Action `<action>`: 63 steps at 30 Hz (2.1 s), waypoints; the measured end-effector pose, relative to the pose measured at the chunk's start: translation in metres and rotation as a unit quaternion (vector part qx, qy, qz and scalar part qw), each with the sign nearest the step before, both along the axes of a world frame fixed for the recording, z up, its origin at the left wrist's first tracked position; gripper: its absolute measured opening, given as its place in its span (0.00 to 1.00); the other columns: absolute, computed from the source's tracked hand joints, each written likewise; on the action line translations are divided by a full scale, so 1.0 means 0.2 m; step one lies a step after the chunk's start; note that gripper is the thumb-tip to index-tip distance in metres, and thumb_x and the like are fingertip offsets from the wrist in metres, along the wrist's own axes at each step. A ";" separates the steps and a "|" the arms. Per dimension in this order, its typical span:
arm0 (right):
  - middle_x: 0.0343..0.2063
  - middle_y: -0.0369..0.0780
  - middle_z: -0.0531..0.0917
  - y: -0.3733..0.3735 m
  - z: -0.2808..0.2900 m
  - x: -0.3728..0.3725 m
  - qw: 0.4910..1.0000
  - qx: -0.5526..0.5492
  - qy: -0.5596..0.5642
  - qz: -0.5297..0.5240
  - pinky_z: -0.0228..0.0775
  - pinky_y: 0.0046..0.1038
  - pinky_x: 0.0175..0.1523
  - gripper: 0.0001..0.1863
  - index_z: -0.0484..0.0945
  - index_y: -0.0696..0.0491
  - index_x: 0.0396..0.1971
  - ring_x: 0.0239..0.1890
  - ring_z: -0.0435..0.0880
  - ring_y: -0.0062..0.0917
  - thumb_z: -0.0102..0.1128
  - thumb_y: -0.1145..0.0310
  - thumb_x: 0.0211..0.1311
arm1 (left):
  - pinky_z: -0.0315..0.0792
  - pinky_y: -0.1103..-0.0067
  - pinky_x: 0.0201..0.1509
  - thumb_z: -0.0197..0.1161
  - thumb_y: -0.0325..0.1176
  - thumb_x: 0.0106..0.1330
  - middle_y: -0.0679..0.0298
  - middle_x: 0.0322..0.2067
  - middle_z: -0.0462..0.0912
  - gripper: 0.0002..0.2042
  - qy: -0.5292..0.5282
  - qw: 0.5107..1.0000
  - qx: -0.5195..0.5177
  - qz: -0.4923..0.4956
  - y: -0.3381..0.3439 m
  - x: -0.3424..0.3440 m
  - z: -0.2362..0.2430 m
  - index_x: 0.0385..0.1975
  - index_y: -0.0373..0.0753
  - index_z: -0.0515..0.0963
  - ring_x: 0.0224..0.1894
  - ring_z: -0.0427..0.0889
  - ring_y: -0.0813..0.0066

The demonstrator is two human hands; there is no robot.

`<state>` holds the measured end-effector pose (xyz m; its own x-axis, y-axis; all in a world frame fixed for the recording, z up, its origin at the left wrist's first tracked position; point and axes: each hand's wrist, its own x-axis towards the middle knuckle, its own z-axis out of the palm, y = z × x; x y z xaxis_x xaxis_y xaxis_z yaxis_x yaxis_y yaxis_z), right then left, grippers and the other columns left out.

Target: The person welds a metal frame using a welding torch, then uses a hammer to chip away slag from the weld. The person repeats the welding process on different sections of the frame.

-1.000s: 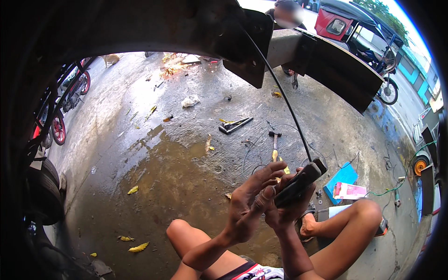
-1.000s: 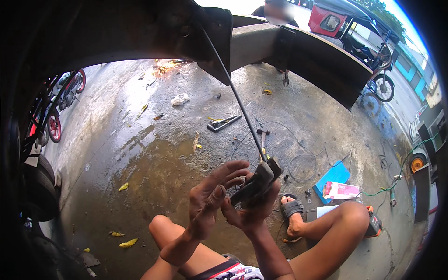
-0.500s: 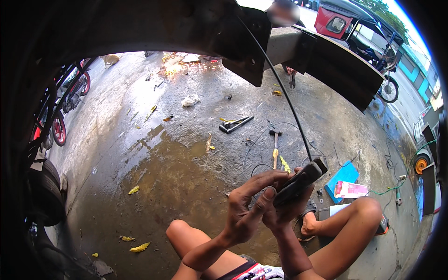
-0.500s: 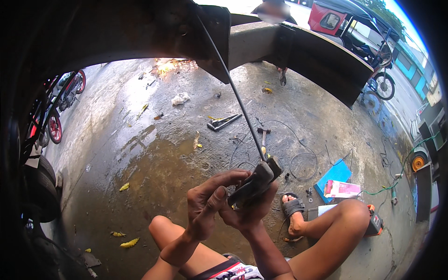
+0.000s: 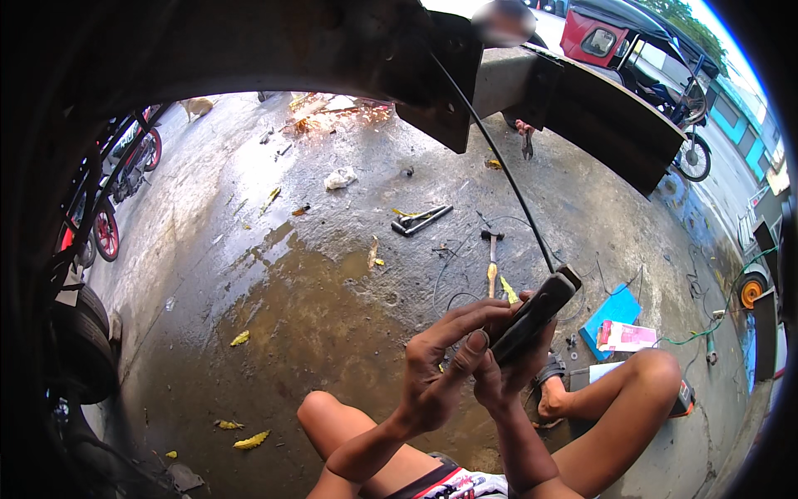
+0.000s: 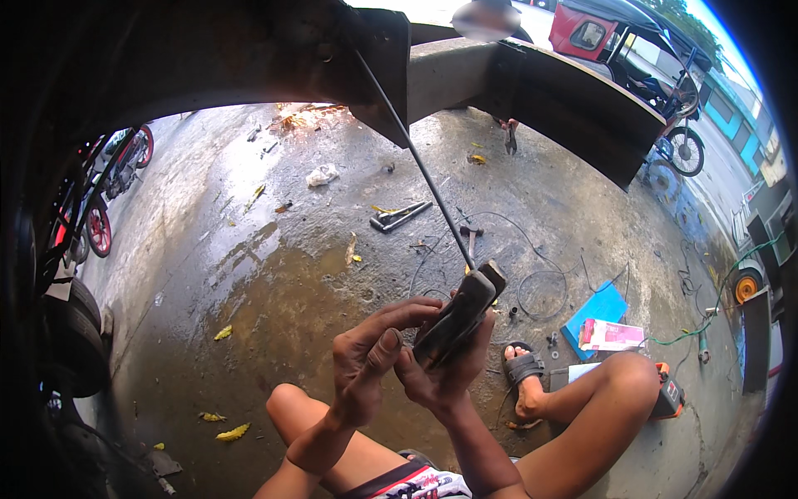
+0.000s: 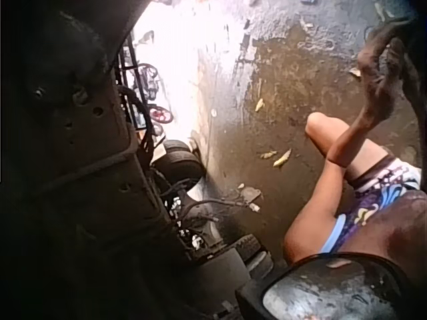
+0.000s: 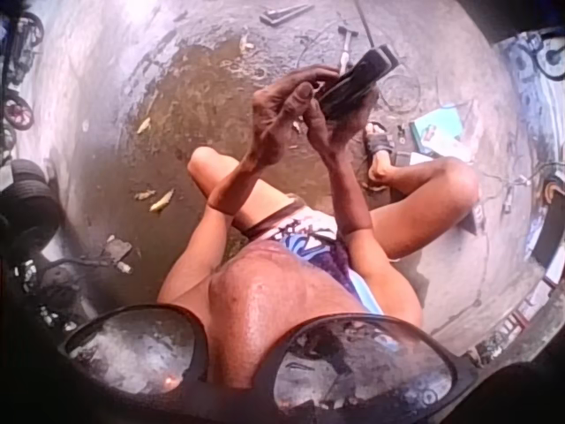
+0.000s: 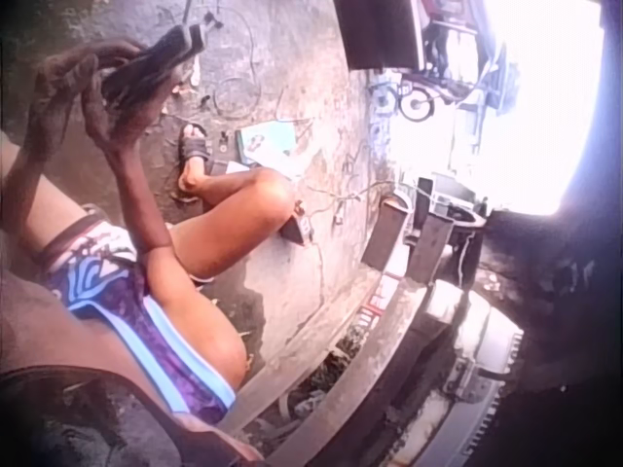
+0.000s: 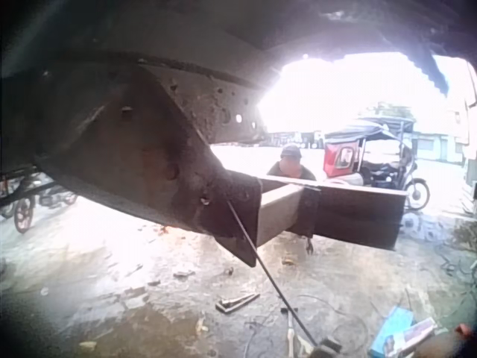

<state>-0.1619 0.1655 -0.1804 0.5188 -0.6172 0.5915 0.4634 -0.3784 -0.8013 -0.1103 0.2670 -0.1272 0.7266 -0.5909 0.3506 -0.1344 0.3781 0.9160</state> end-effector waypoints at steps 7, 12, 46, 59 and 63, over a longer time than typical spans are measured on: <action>0.43 0.39 0.72 0.02 0.01 -0.06 0.998 0.054 0.005 0.021 0.70 0.22 0.43 0.45 0.56 0.61 0.59 0.41 0.76 0.20 0.76 0.57 0.50 | 0.67 0.66 0.64 0.52 0.43 0.75 0.48 0.52 0.81 0.22 -0.017 1.000 0.019 -0.015 0.00 0.01 0.01 0.50 0.28 0.81 0.58 0.78 0.60; 0.36 0.37 0.72 0.02 0.03 -0.04 0.996 0.068 -0.038 0.039 0.67 0.18 0.33 0.42 0.55 0.60 0.58 0.31 0.75 0.16 0.75 0.61 0.51 | 0.68 0.67 0.64 0.52 0.44 0.75 0.48 0.52 0.81 0.21 -0.025 0.999 0.018 -0.017 0.00 0.02 -0.01 0.50 0.29 0.81 0.58 0.78 0.59; 0.41 0.39 0.74 0.03 0.00 -0.02 0.993 0.094 -0.043 0.053 0.70 0.21 0.38 0.45 0.57 0.61 0.59 0.34 0.76 0.18 0.76 0.58 0.50 | 0.69 0.66 0.63 0.50 0.45 0.75 0.45 0.52 0.80 0.23 -0.045 0.999 0.023 0.012 -0.01 0.01 0.00 0.48 0.27 0.81 0.57 0.79 0.57; 0.42 0.37 0.72 0.01 0.02 0.01 0.995 0.081 -0.027 0.059 0.70 0.20 0.39 0.45 0.57 0.61 0.61 0.37 0.75 0.17 0.77 0.59 0.50 | 0.68 0.66 0.63 0.50 0.45 0.75 0.46 0.52 0.80 0.23 -0.045 0.998 0.029 0.030 -0.01 0.02 -0.01 0.46 0.27 0.82 0.57 0.79 0.59; 0.41 0.37 0.72 0.02 0.06 0.01 0.987 0.136 -0.035 0.072 0.69 0.18 0.37 0.46 0.57 0.61 0.61 0.34 0.75 0.15 0.77 0.57 0.50 | 0.68 0.66 0.63 0.50 0.45 0.75 0.46 0.52 0.80 0.23 -0.046 0.998 0.028 0.028 -0.01 0.02 -0.01 0.46 0.28 0.82 0.57 0.79 0.59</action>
<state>-0.1604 0.1704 -0.1688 0.5773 -0.6809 0.4507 0.5540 -0.0788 -0.8288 -0.1058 0.2643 -0.1301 0.7257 -0.5710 0.3838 -0.2378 0.3153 0.9187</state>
